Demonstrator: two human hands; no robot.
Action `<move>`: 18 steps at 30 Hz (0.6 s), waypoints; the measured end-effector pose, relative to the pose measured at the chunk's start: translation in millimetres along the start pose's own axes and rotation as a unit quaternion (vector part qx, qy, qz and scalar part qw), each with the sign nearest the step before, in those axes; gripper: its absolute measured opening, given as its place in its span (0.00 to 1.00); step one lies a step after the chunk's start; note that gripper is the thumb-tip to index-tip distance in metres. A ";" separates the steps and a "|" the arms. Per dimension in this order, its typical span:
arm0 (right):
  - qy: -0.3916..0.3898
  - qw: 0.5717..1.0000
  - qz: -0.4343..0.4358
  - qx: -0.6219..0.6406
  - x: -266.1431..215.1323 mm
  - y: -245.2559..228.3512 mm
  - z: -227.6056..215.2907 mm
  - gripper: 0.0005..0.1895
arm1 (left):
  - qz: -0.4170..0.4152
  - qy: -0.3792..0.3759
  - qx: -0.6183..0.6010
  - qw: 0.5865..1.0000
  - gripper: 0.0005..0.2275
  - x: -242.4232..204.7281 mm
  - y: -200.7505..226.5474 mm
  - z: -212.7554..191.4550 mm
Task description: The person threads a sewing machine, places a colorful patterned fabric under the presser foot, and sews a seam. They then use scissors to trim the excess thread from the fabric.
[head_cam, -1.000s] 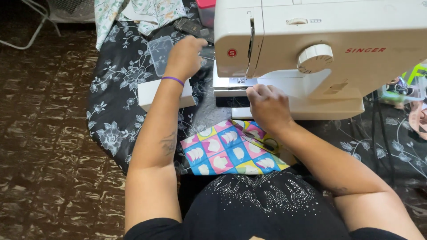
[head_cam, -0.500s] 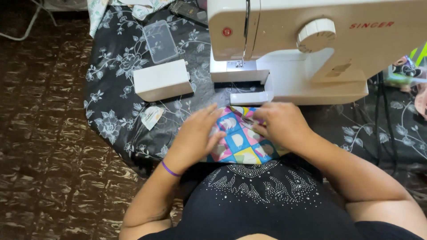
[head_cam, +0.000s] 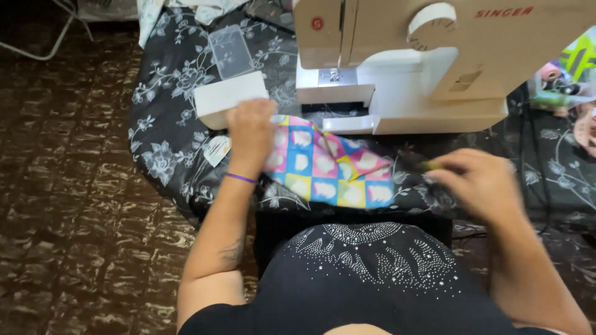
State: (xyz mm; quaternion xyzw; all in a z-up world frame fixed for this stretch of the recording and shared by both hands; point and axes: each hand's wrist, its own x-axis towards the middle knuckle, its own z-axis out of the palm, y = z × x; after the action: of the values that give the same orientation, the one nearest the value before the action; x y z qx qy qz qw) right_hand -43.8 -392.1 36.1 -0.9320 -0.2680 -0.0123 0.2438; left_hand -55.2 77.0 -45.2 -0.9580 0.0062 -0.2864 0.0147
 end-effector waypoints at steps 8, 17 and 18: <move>-0.068 0.939 0.287 -0.176 -20.3 150.4 12.6 0.14 | -0.144 -0.181 -0.108 0.967 0.53 56.9 -62.0 -86.3; 0.086 0.989 -0.087 -0.082 28.3 2.5 72.2 0.24 | -0.160 -0.160 -0.180 0.957 0.48 40.0 -97.7 -62.9; 0.039 0.988 -0.149 -0.016 36.9 -21.5 82.9 0.32 | -0.138 -0.116 -0.210 0.961 0.48 36.5 -91.5 -76.3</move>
State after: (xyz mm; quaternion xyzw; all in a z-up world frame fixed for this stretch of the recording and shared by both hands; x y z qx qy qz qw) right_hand -32.0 -319.8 -21.7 -0.8843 -0.3935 -0.0891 0.2349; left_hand -66.3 165.8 41.4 -0.9576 -0.0679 -0.1645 -0.2264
